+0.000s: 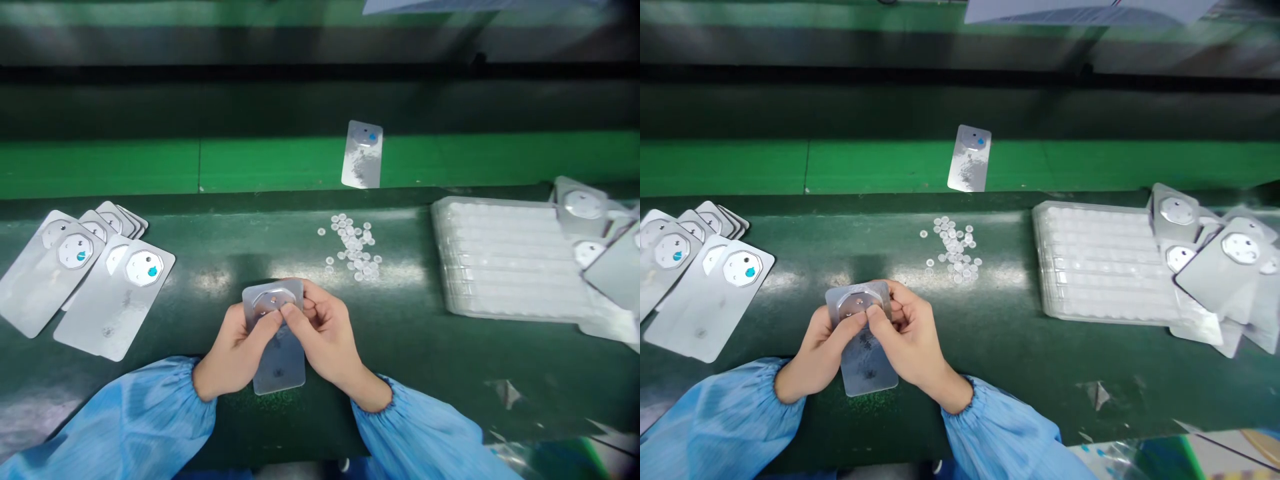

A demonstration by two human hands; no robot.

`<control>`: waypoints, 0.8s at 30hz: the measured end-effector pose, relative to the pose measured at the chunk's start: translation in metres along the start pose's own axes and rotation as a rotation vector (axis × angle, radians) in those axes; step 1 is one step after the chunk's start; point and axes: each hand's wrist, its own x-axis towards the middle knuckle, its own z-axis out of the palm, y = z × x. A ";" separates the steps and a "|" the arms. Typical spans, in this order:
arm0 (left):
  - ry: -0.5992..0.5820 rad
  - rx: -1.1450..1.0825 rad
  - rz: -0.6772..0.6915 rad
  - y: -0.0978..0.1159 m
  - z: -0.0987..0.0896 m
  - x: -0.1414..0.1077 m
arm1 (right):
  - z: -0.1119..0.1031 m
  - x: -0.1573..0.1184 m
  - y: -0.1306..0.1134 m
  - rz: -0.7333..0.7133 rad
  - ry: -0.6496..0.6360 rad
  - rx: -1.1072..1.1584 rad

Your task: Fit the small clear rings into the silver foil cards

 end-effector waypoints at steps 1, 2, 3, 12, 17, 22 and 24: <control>-0.002 0.002 0.005 0.000 0.000 0.000 | 0.000 0.000 0.000 0.004 -0.005 0.001; -0.002 0.004 0.010 0.001 0.000 0.000 | 0.000 0.000 -0.001 0.007 -0.011 0.003; -0.004 0.005 0.014 0.001 0.000 0.000 | 0.000 0.001 -0.001 0.011 -0.020 0.006; 0.044 0.000 0.014 -0.002 -0.003 0.004 | 0.001 0.003 -0.001 0.010 -0.050 0.045; 0.114 -0.213 -0.089 -0.002 0.001 0.007 | -0.015 0.003 0.000 -0.160 -0.067 -0.031; 0.089 -0.218 -0.135 0.000 0.003 0.008 | -0.028 0.005 0.000 -0.491 0.067 -0.299; 0.101 -0.138 -0.130 0.001 0.001 0.006 | -0.027 0.004 -0.003 -0.550 0.087 -0.392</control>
